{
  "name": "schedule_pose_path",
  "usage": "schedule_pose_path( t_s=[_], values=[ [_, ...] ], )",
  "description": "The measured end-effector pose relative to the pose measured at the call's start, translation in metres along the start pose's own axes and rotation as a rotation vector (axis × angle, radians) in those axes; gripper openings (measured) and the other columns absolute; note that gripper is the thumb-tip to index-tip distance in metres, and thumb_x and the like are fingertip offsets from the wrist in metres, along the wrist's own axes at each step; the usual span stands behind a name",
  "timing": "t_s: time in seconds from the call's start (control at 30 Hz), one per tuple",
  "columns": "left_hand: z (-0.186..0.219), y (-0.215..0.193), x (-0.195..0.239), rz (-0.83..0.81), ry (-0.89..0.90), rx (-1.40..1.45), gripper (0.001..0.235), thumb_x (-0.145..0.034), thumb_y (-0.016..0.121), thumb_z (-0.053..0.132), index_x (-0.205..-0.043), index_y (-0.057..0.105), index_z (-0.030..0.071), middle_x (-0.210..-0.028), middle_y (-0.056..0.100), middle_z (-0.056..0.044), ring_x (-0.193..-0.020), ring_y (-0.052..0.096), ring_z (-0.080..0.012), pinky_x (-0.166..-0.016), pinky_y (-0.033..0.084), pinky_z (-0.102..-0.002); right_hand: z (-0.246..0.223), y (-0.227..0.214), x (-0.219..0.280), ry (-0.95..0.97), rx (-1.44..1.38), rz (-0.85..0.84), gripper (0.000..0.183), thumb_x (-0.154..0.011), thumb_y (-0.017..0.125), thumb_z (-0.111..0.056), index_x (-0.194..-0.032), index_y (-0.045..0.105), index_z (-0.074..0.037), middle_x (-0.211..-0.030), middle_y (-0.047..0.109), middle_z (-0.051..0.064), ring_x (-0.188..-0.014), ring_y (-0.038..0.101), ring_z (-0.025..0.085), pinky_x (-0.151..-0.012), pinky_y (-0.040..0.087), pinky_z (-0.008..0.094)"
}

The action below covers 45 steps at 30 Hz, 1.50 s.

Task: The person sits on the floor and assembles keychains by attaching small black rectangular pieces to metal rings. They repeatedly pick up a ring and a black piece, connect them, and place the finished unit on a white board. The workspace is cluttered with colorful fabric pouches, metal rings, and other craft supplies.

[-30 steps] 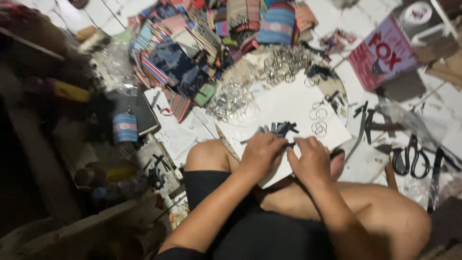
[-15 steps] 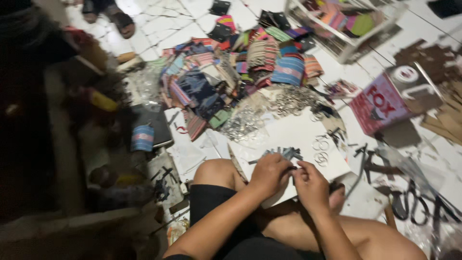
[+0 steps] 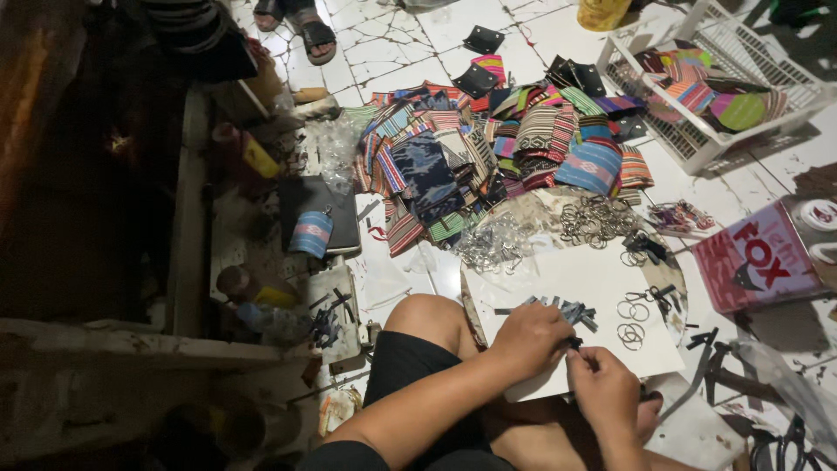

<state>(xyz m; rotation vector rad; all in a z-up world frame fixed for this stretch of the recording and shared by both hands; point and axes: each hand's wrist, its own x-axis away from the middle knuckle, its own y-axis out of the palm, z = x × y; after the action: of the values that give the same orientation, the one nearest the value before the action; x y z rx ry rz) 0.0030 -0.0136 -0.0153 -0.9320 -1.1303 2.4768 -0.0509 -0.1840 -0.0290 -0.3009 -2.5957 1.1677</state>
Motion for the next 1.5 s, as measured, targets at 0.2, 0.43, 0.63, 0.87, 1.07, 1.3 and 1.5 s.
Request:
schedule_pose_path(
  t_s=[0.2, 0.43, 0.63, 0.87, 1.07, 1.3, 1.5],
  values=[
    [-0.006, 0.012, 0.000, 0.040, 0.023, -0.049, 0.013, -0.079, 0.075, 0.018, -0.088, 0.069, 0.012, -0.083, 0.056, -0.008, -0.075, 0.057, -0.0372, -0.064, 0.041, -0.051, -0.016, -0.009, 0.001, 0.160, 0.045, -0.045, 0.025, -0.086, 0.067, -0.039, -0.091, 0.080, -0.018, -0.078, 0.077, 0.007, -0.082, 0.070, 0.027, -0.084, 0.050, 0.037],
    [-0.002, 0.008, -0.007, -0.013, -0.011, -0.063, 0.007, -0.080, 0.073, 0.018, -0.079, 0.067, 0.015, -0.078, 0.054, -0.006, -0.070, 0.056, -0.0360, -0.057, 0.038, -0.050, -0.039, -0.026, 0.002, 0.207, 0.121, -0.128, 0.024, -0.083, 0.062, -0.037, -0.085, 0.076, -0.017, -0.070, 0.072, 0.006, -0.079, 0.067, 0.028, -0.082, 0.049, 0.038],
    [0.000, 0.008, -0.011, -0.101, -0.028, -0.130, 0.003, -0.082, 0.068, 0.017, -0.081, 0.068, 0.015, -0.079, 0.059, -0.006, -0.072, 0.061, -0.0363, -0.055, 0.042, -0.051, -0.040, -0.026, 0.001, 0.216, 0.154, -0.149, 0.022, -0.081, 0.061, -0.035, -0.076, 0.070, -0.016, -0.067, 0.070, 0.005, -0.077, 0.064, 0.027, -0.081, 0.047, 0.038],
    [0.001, 0.015, -0.011, -0.087, -0.035, -0.047, 0.016, -0.075, 0.066, 0.016, -0.081, 0.053, 0.011, -0.072, 0.061, -0.012, -0.064, 0.056, -0.0417, -0.053, 0.036, -0.056, -0.013, -0.009, -0.008, 0.058, 0.159, -0.104, 0.023, -0.077, 0.066, -0.035, -0.072, 0.062, -0.013, -0.066, 0.069, 0.008, -0.077, 0.064, 0.034, -0.076, 0.048, 0.043],
    [0.010, -0.012, -0.026, -0.062, -0.251, 0.065, 0.014, -0.085, 0.058, 0.017, -0.097, 0.057, 0.011, -0.087, 0.064, -0.015, -0.080, 0.061, -0.0433, -0.062, 0.043, -0.056, 0.005, 0.006, -0.006, -0.129, 0.181, 0.012, 0.018, -0.074, 0.060, -0.030, -0.066, 0.056, -0.014, -0.066, 0.064, 0.009, -0.077, 0.062, 0.039, -0.077, 0.043, 0.053],
    [0.012, -0.026, -0.024, -0.174, -0.380, 0.258, 0.026, -0.093, 0.060, 0.023, -0.115, 0.070, 0.016, -0.108, 0.074, -0.010, -0.102, 0.068, -0.0346, -0.080, 0.050, -0.047, 0.019, 0.014, -0.011, -0.315, 0.138, 0.161, 0.035, -0.087, 0.073, -0.039, -0.069, 0.064, -0.011, -0.068, 0.068, 0.010, -0.070, 0.065, 0.036, -0.070, 0.046, 0.052],
    [0.013, -0.013, -0.005, -0.168, -0.277, 0.300, 0.019, -0.091, 0.063, 0.019, -0.108, 0.070, 0.014, -0.103, 0.073, -0.011, -0.097, 0.065, -0.0365, -0.086, 0.048, -0.047, 0.029, 0.014, -0.015, -0.119, 0.169, 0.076, 0.032, -0.081, 0.075, -0.039, -0.104, 0.076, -0.017, -0.094, 0.079, 0.013, -0.097, 0.071, 0.040, -0.088, 0.053, 0.050]
  ],
)
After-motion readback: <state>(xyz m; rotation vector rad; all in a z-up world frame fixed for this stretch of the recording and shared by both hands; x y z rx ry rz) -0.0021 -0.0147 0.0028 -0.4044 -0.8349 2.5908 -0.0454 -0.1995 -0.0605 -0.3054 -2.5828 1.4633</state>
